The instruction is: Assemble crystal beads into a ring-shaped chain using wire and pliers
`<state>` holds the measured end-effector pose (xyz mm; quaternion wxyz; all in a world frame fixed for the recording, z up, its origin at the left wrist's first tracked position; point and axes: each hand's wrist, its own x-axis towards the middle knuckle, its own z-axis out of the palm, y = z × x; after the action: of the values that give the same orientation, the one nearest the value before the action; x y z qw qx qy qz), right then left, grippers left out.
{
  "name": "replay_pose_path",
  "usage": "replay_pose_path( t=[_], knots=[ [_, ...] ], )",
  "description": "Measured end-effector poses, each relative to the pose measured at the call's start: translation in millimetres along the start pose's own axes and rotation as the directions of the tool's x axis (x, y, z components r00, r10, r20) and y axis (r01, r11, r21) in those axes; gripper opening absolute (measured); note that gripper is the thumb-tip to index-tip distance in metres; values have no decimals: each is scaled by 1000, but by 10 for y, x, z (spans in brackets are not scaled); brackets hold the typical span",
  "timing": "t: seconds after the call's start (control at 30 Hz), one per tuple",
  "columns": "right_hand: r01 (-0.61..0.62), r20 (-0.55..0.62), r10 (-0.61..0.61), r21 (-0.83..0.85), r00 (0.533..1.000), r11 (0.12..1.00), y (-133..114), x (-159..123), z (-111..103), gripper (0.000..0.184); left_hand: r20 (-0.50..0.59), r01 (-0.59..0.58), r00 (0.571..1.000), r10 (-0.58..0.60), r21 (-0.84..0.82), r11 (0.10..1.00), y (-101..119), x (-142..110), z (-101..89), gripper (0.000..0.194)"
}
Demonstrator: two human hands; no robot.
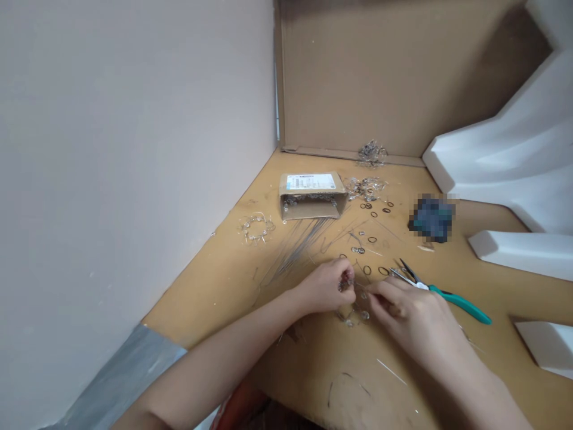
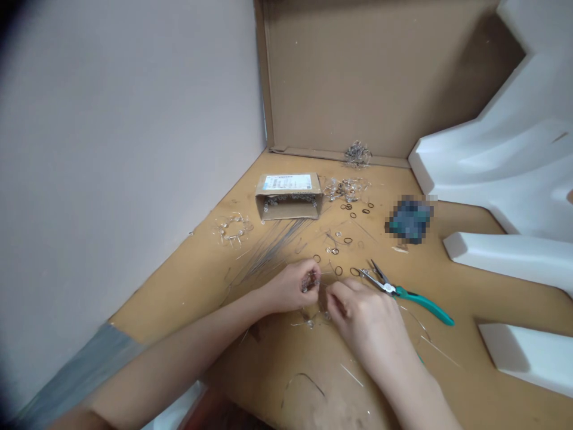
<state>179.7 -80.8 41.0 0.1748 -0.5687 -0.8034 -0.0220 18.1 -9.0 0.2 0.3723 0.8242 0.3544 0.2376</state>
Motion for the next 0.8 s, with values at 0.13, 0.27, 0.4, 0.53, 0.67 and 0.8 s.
replay_pose_path(
  t=[0.13,0.27,0.4,0.53,0.67,0.8],
  knots=[
    [31,61,-30,-18,998,999,12,7,-8,26,6,3,1000,-3,5,1000,-5,-6,2,13],
    [-100,138,70,228,988,968,89,21,-27,20,14,-2,1000,2,3,1000,-18,-12,1,14],
    [-261,202,189,436,961,861,167,49,-36,19,32,-45,998,45,14,999,-15,-22,-38,16],
    [-327,246,228,529,942,783,201,61,-41,24,19,-107,994,107,-12,994,35,-41,-153,16],
    [-290,225,192,580,955,762,178,72,-21,24,-53,-139,990,132,-149,979,131,-70,-270,22],
    [-321,210,246,697,946,641,88,112,49,21,28,-120,991,132,-259,958,187,-90,-287,21]
  ],
)
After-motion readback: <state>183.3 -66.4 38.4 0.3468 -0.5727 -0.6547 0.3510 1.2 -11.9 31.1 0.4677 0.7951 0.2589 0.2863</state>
